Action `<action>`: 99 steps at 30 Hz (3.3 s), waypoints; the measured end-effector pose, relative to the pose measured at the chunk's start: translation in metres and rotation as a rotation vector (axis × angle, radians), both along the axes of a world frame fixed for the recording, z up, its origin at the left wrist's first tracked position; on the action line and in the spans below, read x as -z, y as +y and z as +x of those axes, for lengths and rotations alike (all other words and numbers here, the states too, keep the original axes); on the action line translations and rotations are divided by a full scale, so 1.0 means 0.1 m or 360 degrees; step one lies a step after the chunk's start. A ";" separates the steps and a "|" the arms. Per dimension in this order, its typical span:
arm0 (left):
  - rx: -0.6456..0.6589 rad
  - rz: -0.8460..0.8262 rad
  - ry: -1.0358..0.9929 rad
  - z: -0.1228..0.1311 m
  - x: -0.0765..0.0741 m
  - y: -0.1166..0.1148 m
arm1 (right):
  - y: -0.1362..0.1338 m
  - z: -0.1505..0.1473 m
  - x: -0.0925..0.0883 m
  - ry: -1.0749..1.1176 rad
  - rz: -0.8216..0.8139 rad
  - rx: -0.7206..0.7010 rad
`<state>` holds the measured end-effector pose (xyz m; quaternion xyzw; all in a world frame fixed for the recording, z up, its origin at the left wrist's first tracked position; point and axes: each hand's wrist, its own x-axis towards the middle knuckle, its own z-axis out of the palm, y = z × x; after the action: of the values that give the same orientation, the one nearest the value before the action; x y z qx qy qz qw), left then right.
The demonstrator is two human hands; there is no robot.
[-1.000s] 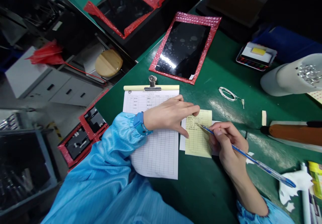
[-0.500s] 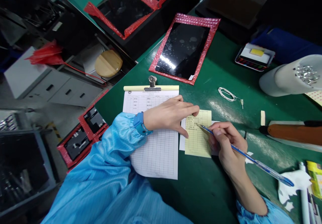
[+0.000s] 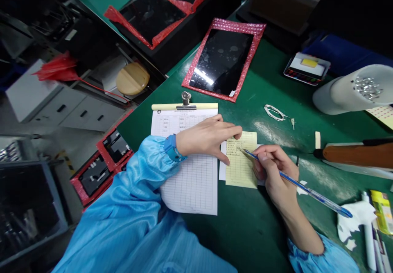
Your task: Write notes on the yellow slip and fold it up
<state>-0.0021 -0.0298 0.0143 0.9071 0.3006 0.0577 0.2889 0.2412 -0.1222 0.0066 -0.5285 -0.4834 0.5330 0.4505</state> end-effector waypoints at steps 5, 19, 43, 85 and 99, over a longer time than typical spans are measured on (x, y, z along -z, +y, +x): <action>-0.0007 -0.0008 0.0010 0.00 0.00 0.01 | 0.01 -0.01 0.00 0.0015 0.0004 0.0002; -0.0021 -0.0032 0.0013 0.00 0.02 0.04 | 0.04 -0.03 0.00 0.0032 0.0031 -0.0002; -0.0030 -0.0052 0.0032 -0.01 0.00 0.04 | 0.04 -0.04 0.01 0.0069 0.0027 0.0001; -0.0021 -0.0006 0.0018 -0.01 0.01 0.01 | 0.04 -0.03 0.00 0.0069 0.0035 -0.0002; 0.0010 -0.0078 0.0008 -0.01 0.02 0.03 | 0.01 0.00 0.00 0.0000 0.0007 0.0002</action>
<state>-0.0027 -0.0272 0.0126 0.9009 0.2998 0.0470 0.3103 0.2407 -0.1209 0.0069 -0.5279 -0.4842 0.5316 0.4520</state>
